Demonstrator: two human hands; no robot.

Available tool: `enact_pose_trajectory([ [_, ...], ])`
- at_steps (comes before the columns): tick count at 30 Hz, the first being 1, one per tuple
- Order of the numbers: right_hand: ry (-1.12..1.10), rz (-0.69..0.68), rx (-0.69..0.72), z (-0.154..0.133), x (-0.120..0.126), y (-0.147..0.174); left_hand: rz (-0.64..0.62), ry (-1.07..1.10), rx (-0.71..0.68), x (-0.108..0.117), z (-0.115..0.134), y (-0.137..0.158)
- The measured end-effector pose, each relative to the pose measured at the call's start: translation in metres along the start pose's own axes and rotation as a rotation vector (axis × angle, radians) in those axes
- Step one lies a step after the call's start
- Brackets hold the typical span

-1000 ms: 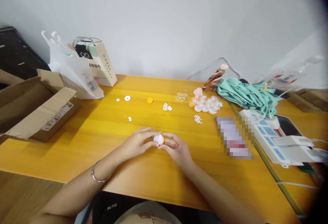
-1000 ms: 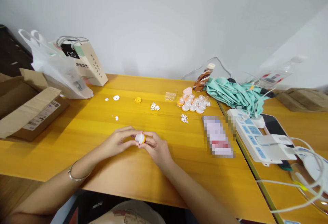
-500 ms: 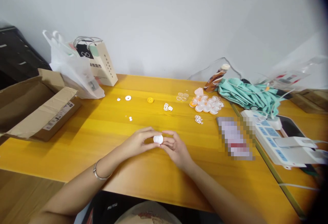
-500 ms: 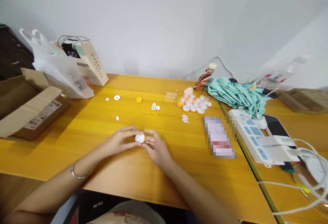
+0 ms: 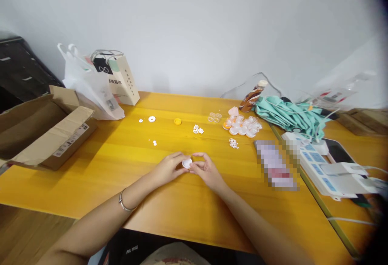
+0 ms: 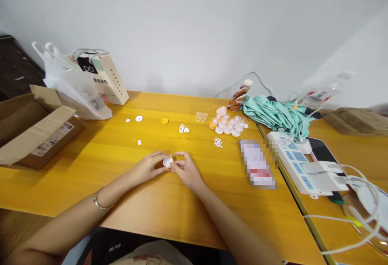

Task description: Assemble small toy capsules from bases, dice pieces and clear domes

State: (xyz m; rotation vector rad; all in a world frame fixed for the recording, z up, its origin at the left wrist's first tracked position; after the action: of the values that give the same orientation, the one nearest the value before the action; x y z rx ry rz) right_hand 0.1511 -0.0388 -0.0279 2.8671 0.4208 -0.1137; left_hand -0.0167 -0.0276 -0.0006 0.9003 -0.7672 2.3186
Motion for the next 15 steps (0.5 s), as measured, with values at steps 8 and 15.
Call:
enact_pose_trajectory([
  [8, 0.547, 0.796, 0.267, -0.027, 0.103, -0.006, -0.036, -0.071, 0.008, 0.004, -0.009, 0.002],
  [15, 0.830, 0.878, 0.128, -0.012, 0.159, -0.012, -0.021, -0.033, 0.000, 0.002, -0.007, 0.004],
])
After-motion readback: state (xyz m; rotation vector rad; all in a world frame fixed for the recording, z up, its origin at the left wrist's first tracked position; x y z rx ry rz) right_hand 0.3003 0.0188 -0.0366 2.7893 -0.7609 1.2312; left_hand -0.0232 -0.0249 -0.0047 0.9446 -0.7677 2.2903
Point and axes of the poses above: each hand's wrist, its own y-axis away from the middle knuckle, its own x-axis out of the back of the hand, z = x × y, the point moved 1 cm from there along -y, towards the middle knuckle, and after that the axes turned 7 degrees about -x, right-handed, at the moved point
